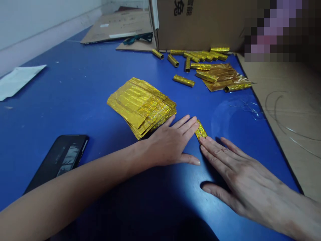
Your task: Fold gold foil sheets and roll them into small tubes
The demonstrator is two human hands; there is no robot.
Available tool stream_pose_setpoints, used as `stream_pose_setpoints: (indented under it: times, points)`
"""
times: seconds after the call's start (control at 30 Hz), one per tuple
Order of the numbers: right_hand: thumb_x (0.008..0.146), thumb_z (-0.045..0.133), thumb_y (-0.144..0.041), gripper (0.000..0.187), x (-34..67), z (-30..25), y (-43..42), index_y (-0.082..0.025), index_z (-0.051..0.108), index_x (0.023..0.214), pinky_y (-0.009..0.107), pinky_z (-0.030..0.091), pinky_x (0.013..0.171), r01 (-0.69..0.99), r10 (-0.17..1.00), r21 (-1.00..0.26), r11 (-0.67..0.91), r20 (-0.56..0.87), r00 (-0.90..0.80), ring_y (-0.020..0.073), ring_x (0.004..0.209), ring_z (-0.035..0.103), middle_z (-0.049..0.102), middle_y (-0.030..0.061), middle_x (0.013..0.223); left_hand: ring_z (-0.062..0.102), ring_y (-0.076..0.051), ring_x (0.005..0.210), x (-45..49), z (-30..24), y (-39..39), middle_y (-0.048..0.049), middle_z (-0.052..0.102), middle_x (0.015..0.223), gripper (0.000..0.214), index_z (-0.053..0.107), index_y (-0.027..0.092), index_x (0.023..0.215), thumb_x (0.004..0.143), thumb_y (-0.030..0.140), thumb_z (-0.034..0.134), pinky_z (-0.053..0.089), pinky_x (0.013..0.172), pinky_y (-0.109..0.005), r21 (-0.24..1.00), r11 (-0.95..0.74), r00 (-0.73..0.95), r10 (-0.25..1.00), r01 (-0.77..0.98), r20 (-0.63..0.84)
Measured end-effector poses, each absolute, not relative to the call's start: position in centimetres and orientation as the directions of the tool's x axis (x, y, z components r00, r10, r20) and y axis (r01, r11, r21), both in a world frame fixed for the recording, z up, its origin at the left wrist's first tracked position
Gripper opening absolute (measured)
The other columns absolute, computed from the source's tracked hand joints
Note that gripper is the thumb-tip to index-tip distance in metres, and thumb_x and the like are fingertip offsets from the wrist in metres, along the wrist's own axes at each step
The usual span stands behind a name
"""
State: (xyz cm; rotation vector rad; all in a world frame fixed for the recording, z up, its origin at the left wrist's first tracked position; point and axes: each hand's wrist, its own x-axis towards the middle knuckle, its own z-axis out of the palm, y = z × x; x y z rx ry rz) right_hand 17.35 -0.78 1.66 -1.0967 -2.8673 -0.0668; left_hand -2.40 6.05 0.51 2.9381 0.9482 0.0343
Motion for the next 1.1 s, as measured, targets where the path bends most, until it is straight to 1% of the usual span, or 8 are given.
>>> stream_pose_setpoints:
  times: [0.23, 0.33, 0.43, 0.57, 0.67, 0.77, 0.93, 1.1]
  points:
    - [0.078, 0.047, -0.044, 0.062, 17.5, 1.7, -0.8, 0.000, 0.043, 0.122, 0.050, 0.031, 0.095, 0.662, 0.657, 0.042, 0.748, 0.094, -0.748, 0.0303, 0.119, 0.035, 0.040, 0.0222, 0.127, 0.015, -0.028, 0.127, -2.4, 0.5, 6.2, -0.0143, 0.020, 0.139, 0.086, 0.023, 0.008, 0.131, 0.072, 0.071, 0.026, 0.014, 0.100, -0.043, 0.055, -0.809, 0.810, 0.586, 0.585, 0.000]
    - [0.079, 0.045, -0.045, 0.061, 17.5, 1.9, -0.6, -0.004, 0.041, 0.124, 0.052, 0.027, 0.096, 0.659, 0.657, 0.018, 0.752, 0.073, -0.751, 0.0285, 0.119, 0.035, 0.041, 0.0192, 0.128, 0.015, -0.028, 0.127, -2.4, 0.4, 6.2, -0.0142, 0.019, 0.139, 0.088, 0.023, 0.008, 0.132, 0.071, 0.072, 0.025, 0.013, 0.100, -0.043, 0.073, -0.809, 0.811, 0.585, 0.584, -0.001]
    - [0.080, 0.043, -0.049, 0.065, 17.5, 1.8, 0.1, -0.008, 0.031, 0.130, 0.053, 0.025, 0.097, 0.682, 0.683, -0.044, 0.730, 0.060, -0.728, 0.0269, 0.122, 0.031, 0.036, 0.0169, 0.132, 0.014, -0.029, 0.127, -2.4, 0.4, 6.2, -0.0145, 0.018, 0.139, 0.089, 0.022, 0.008, 0.132, 0.071, 0.073, 0.026, 0.012, 0.100, -0.044, 0.089, -0.812, 0.815, 0.579, 0.576, 0.002]
    - [0.080, 0.039, -0.053, 0.077, 17.3, 1.2, 0.9, -0.004, 0.017, 0.134, 0.053, 0.023, 0.097, 0.704, 0.707, -0.069, 0.707, 0.051, -0.706, 0.0264, 0.126, 0.020, 0.024, 0.0194, 0.137, 0.014, -0.030, 0.127, -2.5, 0.4, 6.1, -0.0155, 0.018, 0.139, 0.091, 0.021, 0.006, 0.132, 0.070, 0.073, 0.029, 0.012, 0.100, -0.045, 0.097, -0.813, 0.817, 0.577, 0.575, -0.003]
    - [0.080, 0.037, -0.055, 0.074, 17.3, 1.0, 0.9, -0.004, 0.024, 0.132, 0.054, 0.020, 0.098, 0.682, 0.682, -0.018, 0.731, 0.040, -0.730, 0.0268, 0.126, 0.022, 0.027, 0.0195, 0.135, 0.014, -0.030, 0.127, -2.4, 0.5, 6.1, -0.0153, 0.018, 0.139, 0.091, 0.021, 0.007, 0.132, 0.070, 0.073, 0.029, 0.012, 0.100, -0.045, 0.096, -0.809, 0.813, 0.582, 0.580, -0.005]
    - [0.080, 0.037, -0.055, 0.068, 17.5, 1.3, 0.3, -0.005, 0.034, 0.128, 0.055, 0.018, 0.098, 0.661, 0.659, 0.035, 0.749, 0.056, -0.750, 0.0281, 0.122, 0.029, 0.036, 0.0186, 0.131, 0.014, -0.029, 0.127, -2.4, 0.5, 6.1, -0.0151, 0.018, 0.139, 0.090, 0.021, 0.007, 0.132, 0.071, 0.072, 0.028, 0.012, 0.100, -0.043, 0.094, -0.807, 0.811, 0.585, 0.583, -0.001]
    - [0.078, 0.039, -0.056, 0.064, 17.4, 2.1, -1.2, -0.006, 0.050, 0.116, 0.053, 0.021, 0.099, 0.669, 0.662, 0.041, 0.742, 0.114, -0.741, 0.0289, 0.113, 0.044, 0.051, 0.0176, 0.119, 0.015, -0.029, 0.127, -2.5, 0.4, 6.2, -0.0147, 0.019, 0.139, 0.089, 0.023, 0.007, 0.131, 0.071, 0.072, 0.028, 0.013, 0.100, -0.043, 0.084, -0.811, 0.813, 0.582, 0.579, 0.009]
    - [0.078, 0.038, -0.056, 0.063, 17.2, 2.3, -1.7, -0.005, 0.056, 0.109, 0.053, 0.024, 0.097, 0.669, 0.659, 0.049, 0.742, 0.132, -0.740, 0.0303, 0.107, 0.049, 0.054, 0.0197, 0.114, 0.016, -0.029, 0.127, -2.5, 0.4, 6.2, -0.0141, 0.019, 0.139, 0.090, 0.023, 0.007, 0.132, 0.071, 0.072, 0.029, 0.014, 0.100, -0.044, 0.067, -0.812, 0.814, 0.581, 0.579, 0.009]
